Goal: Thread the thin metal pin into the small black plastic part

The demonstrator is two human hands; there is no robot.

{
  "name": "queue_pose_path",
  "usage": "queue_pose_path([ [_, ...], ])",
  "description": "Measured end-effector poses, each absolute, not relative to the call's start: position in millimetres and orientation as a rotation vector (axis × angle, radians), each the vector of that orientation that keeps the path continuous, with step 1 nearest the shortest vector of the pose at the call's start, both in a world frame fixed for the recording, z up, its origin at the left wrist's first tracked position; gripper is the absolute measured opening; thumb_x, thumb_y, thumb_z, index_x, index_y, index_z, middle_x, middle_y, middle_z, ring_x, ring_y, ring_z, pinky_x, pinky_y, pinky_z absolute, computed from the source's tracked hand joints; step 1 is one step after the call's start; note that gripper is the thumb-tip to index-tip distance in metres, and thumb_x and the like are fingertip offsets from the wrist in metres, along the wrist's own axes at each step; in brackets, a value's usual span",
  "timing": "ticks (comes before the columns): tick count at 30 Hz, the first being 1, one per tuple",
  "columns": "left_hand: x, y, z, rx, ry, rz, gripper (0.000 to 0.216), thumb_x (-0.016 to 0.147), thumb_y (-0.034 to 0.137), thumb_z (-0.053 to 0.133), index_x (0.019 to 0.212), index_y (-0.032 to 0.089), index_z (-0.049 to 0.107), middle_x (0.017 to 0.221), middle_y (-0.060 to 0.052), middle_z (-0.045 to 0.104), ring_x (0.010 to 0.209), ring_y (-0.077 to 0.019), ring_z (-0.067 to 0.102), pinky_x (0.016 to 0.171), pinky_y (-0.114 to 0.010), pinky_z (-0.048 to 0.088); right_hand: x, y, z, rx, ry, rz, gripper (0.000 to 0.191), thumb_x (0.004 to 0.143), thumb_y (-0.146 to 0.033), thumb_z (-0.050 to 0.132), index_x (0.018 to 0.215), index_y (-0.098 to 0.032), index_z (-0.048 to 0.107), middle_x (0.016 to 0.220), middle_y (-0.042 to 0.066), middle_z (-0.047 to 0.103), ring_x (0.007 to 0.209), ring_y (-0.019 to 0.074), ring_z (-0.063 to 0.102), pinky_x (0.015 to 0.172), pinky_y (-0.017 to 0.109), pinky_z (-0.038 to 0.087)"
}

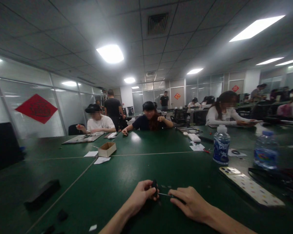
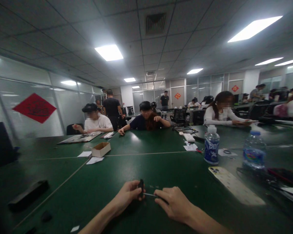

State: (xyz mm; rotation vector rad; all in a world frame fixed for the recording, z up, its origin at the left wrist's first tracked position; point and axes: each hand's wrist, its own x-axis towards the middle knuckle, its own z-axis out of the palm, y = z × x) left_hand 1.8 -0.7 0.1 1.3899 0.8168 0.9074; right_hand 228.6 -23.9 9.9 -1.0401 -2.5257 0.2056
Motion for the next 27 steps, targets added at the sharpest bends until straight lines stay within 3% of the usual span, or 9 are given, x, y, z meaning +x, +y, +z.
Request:
queue_pose_path([
  [17,1,1,1,1.344,0.821,0.906,0.03,0.075,0.035,0.066,0.09,0.009,0.061,0.083,-0.007,0.059,0.074,-0.0152,0.054,0.066,-0.025,0.041,227,-24,2,-1.116,-2.464,0.083,0.031,0.093,-0.032,0.036,0.108,-0.02,0.06,0.084,0.006,0.066,0.069,0.0151,0.061,0.061,0.024,0.043],
  [27,1,2,-2,1.289,0.764,0.906,0.03,0.074,0.033,0.068,0.09,0.008,0.061,0.086,-0.009,0.06,0.076,-0.0162,0.057,0.069,-0.026,0.042,231,-13,-3,-1.229,-2.214,0.272,0.036,0.093,-0.036,0.038,0.112,-0.015,0.06,0.098,0.008,0.068,0.083,0.0176,0.064,0.075,0.029,0.049],
])
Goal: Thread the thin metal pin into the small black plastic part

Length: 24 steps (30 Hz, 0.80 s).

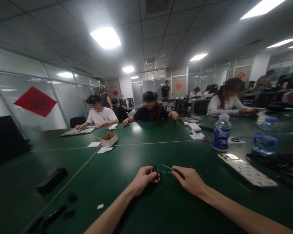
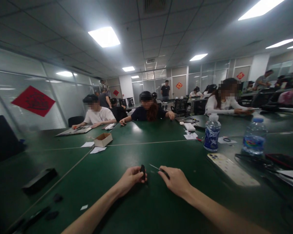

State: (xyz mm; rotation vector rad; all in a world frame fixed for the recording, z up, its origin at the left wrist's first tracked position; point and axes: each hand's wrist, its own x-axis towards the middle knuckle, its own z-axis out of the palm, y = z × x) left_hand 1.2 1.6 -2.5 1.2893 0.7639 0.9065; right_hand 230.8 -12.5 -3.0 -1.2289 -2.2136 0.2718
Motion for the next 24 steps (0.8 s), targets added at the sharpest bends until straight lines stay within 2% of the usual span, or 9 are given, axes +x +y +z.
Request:
queue_pose_path([
  [6,1,9,-12,1.174,0.734,0.991,0.033,0.072,0.031,0.07,0.094,0.009,0.06,0.087,-0.009,0.059,0.074,-0.0147,0.057,0.069,-0.026,0.043,228,-19,3,-1.031,-2.395,0.305,0.029,0.092,-0.033,0.04,0.103,-0.019,0.063,0.085,0.004,0.068,0.073,0.0155,0.062,0.069,0.026,0.047],
  [12,0,8,-13,1.177,0.716,0.98,0.032,0.075,0.029,0.068,0.099,0.009,0.061,0.089,-0.009,0.06,0.076,-0.0151,0.057,0.071,-0.026,0.042,228,-21,6,-1.043,-2.409,0.304,0.029,0.091,-0.033,0.04,0.102,-0.019,0.063,0.083,0.004,0.067,0.072,0.0152,0.061,0.068,0.026,0.047],
  [24,1,-1,2,1.343,0.771,0.931,0.032,0.076,0.034,0.066,0.096,0.01,0.061,0.087,-0.008,0.06,0.076,-0.0159,0.055,0.068,-0.026,0.04,230,-22,5,-1.048,-2.462,0.239,0.032,0.092,-0.035,0.038,0.105,-0.019,0.062,0.084,0.006,0.066,0.071,0.015,0.06,0.065,0.025,0.045],
])
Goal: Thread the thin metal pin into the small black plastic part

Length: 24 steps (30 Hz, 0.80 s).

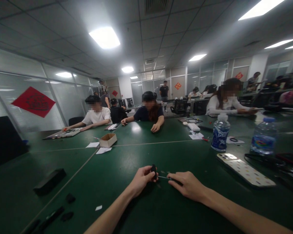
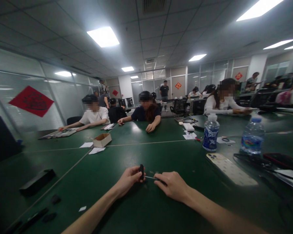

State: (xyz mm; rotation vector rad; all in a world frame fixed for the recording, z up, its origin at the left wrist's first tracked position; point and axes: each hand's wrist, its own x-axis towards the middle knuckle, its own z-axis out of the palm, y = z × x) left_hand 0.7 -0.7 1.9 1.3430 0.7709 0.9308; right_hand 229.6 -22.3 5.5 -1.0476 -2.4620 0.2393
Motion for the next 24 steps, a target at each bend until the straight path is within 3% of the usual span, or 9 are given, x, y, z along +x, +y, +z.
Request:
queue_pose_path([
  [7,1.2,-5.6,8.8,1.436,0.795,0.901,0.028,0.077,0.034,0.063,0.091,0.009,0.062,0.083,-0.007,0.059,0.075,-0.016,0.054,0.067,-0.026,0.04,231.0,-20.7,2.9,-0.969,-2.491,0.134,0.034,0.094,-0.035,0.036,0.107,-0.018,0.062,0.08,0.006,0.066,0.066,0.0133,0.059,0.058,0.022,0.042],
  [24,1.7,-4.1,9.8,1.388,0.803,0.882,0.032,0.077,0.037,0.063,0.093,0.009,0.061,0.084,-0.007,0.058,0.075,-0.0155,0.054,0.069,-0.025,0.041,229.5,-20.8,0.7,-1.019,-2.421,0.106,0.028,0.093,-0.031,0.041,0.106,-0.016,0.062,0.082,0.007,0.067,0.069,0.0152,0.062,0.062,0.024,0.047],
])
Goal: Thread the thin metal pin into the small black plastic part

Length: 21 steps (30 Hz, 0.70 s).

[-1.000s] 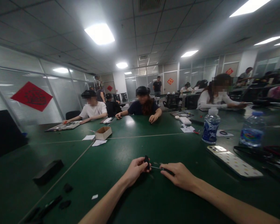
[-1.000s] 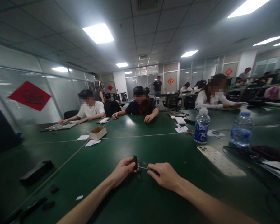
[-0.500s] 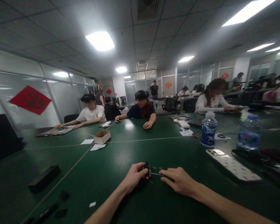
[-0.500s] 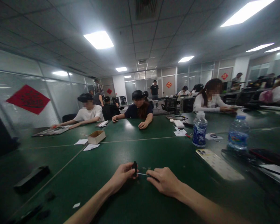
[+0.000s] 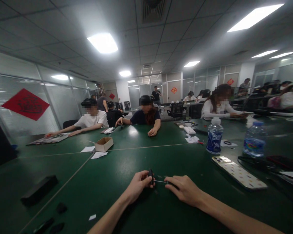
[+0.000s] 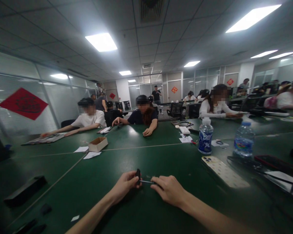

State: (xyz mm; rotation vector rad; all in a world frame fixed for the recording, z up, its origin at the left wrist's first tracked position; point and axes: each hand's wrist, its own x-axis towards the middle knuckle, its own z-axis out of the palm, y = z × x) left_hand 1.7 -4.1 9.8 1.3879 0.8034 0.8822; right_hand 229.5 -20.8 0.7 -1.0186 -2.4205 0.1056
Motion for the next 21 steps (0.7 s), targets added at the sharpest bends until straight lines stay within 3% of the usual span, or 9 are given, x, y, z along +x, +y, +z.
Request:
queue_pose_path([
  [9,0,2,0,1.307,0.783,0.94,0.031,0.078,0.037,0.063,0.092,0.01,0.06,0.087,-0.007,0.059,0.076,-0.0151,0.055,0.071,-0.026,0.042,228,-20,-4,-1.049,-2.362,0.079,0.03,0.092,-0.032,0.042,0.11,-0.017,0.061,0.084,0.007,0.068,0.068,0.0155,0.062,0.059,0.024,0.047],
  [16,3,-1,2,1.31,0.847,0.906,0.034,0.071,0.033,0.071,0.091,0.009,0.06,0.084,-0.009,0.061,0.075,-0.0172,0.059,0.068,-0.028,0.044,231,-10,-5,-1.168,-2.066,0.276,0.032,0.093,-0.037,0.04,0.106,-0.018,0.062,0.099,0.007,0.068,0.087,0.018,0.064,0.079,0.029,0.05],
  [21,3,1,-4,1.204,0.791,0.988,0.033,0.073,0.032,0.07,0.096,0.012,0.058,0.093,-0.01,0.059,0.083,-0.0196,0.06,0.075,-0.032,0.047,229,-15,-4,-1.027,-2.249,0.317,0.029,0.092,-0.036,0.044,0.107,-0.019,0.062,0.099,0.005,0.069,0.086,0.017,0.065,0.078,0.028,0.05],
])
